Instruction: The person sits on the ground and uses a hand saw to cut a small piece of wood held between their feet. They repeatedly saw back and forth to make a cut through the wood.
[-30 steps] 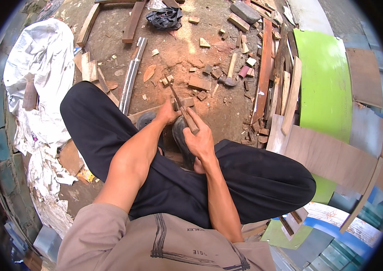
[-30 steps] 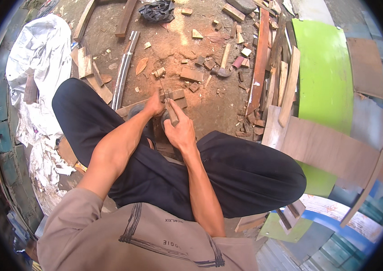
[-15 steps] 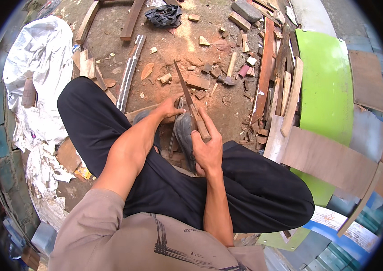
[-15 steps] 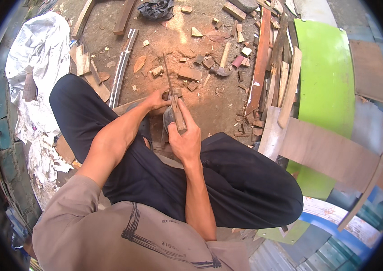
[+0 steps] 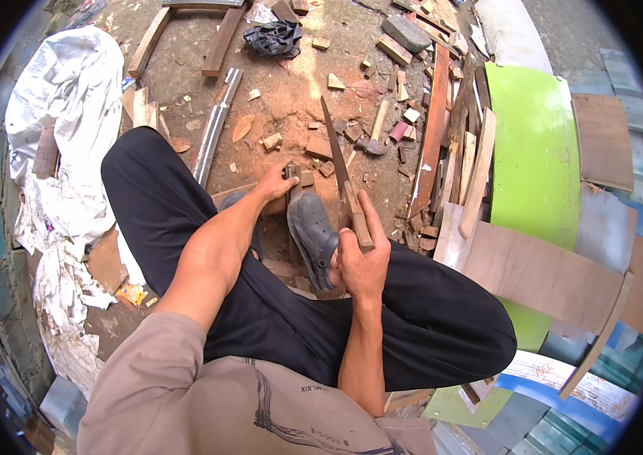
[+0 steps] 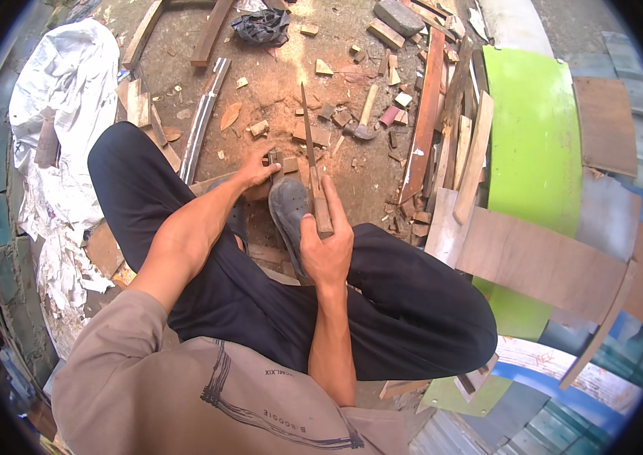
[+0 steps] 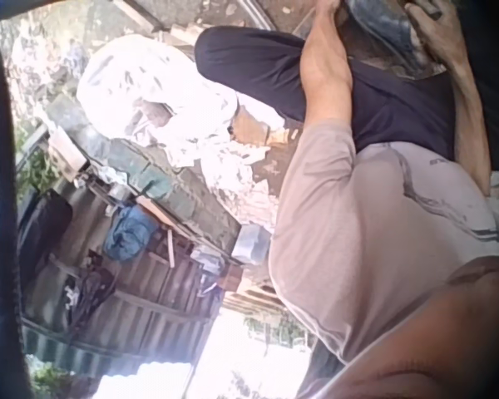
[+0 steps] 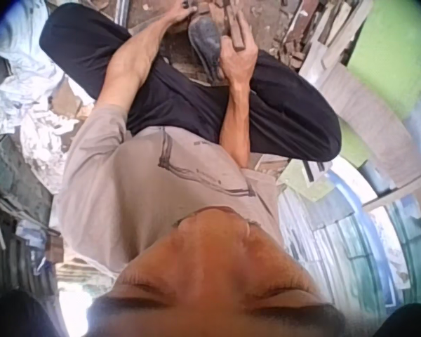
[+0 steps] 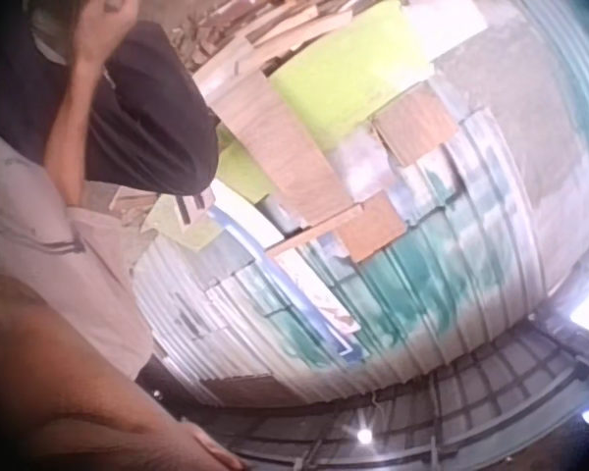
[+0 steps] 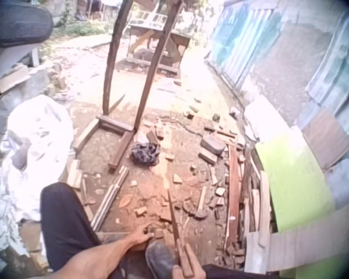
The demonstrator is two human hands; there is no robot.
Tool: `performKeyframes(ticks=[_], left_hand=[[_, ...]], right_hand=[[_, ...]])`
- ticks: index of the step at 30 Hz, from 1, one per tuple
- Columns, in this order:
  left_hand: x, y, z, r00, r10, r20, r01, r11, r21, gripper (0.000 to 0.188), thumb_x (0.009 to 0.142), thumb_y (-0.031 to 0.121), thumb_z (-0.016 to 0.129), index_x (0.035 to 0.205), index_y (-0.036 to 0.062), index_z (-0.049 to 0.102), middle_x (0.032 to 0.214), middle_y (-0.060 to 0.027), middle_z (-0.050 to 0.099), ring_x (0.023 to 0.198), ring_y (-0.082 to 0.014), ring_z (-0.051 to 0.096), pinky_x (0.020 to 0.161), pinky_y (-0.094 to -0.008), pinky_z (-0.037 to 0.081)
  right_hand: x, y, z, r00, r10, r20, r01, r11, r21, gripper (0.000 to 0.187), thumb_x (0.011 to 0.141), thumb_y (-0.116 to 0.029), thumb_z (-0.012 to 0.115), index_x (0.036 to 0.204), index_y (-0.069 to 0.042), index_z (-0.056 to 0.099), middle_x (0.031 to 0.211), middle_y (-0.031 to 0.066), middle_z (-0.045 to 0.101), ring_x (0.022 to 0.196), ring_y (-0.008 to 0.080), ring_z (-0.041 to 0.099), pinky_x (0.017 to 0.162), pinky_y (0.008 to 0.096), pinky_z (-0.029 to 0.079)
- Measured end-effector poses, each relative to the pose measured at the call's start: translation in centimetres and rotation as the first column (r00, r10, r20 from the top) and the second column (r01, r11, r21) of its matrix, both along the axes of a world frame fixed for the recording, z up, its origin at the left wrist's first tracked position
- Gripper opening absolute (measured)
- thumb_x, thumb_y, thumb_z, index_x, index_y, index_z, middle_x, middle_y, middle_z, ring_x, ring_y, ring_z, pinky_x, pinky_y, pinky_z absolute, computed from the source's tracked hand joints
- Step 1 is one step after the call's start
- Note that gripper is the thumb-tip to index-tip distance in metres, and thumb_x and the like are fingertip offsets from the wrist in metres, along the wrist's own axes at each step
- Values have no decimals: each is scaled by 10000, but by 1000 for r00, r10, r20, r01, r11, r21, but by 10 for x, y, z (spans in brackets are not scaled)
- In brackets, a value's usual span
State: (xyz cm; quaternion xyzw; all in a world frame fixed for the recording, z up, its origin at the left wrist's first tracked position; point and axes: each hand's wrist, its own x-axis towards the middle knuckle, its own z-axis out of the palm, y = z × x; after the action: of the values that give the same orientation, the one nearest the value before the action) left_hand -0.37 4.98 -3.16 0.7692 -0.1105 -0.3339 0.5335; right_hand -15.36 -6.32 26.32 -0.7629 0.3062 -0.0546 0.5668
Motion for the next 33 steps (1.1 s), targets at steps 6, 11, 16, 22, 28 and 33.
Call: performKeyframes(ticks=[6, 11, 16, 22, 28, 33], left_hand=[[4, 7, -10, 1000, 17, -5, -17, 999, 37, 744, 859, 266, 760, 1513, 106, 442, 1419, -248, 557, 1311, -372, 541, 1102, -420, 423], [3, 6, -8, 1000, 3, 9, -4, 998, 61, 743, 858, 279, 765, 1507, 104, 449, 1416, -257, 558, 1314, -384, 536, 1105, -419, 421], [-3, 5, -3, 999, 32, 5, -32, 995, 96, 745, 849, 299, 771, 1492, 81, 466, 1452, -254, 528, 1355, -378, 502, 1131, -422, 400], [-4, 5, -8, 999, 36, 24, -36, 999, 25, 736, 855, 298, 764, 1497, 96, 465, 1460, -238, 530, 1357, -379, 502, 1139, -429, 392], [-4, 9, 0, 997, -32, 67, 28, 998, 55, 754, 863, 308, 756, 1522, 133, 434, 1519, -214, 477, 1409, -375, 446, 1168, -432, 363], [-12, 17, 2, 994, -49, 93, 39, 994, 98, 758, 876, 332, 741, 1534, 145, 415, 1524, -223, 465, 1404, -397, 445, 1168, -431, 365]], right_hand=[[-9, 2, 21, 1000, 2, 0, -2, 1000, 30, 610, 900, 30, 513, 1505, -42, 470, 711, 2, 582, 483, 50, 470, 433, 235, 396], [-9, 7, 26, 1000, -8, -3, 8, 1000, -6, 605, 891, 20, 533, 1492, -15, 475, 901, 73, 614, 692, 110, 544, 604, 262, 433], [-17, 15, 26, 1000, 19, -4, -19, 1000, -3, 595, 874, -11, 574, 1463, 26, 494, 1378, 231, 611, 1262, 263, 595, 1048, 330, 441], [-18, 28, 36, 997, 82, -15, -82, 996, -19, 592, 879, -23, 583, 1463, 16, 496, 1330, 251, 639, 1202, 254, 643, 997, 334, 483], [-32, 24, 33, 989, 85, -121, -86, 996, -9, 577, 897, -49, 597, 1463, -1, 495, 1294, 269, 651, 1200, 321, 655, 993, 356, 491], [-30, 22, 44, 970, 132, -204, -133, 991, 8, 564, 935, -84, 613, 1474, 4, 470, 1322, 281, 625, 1240, 368, 622, 1003, 372, 490]])
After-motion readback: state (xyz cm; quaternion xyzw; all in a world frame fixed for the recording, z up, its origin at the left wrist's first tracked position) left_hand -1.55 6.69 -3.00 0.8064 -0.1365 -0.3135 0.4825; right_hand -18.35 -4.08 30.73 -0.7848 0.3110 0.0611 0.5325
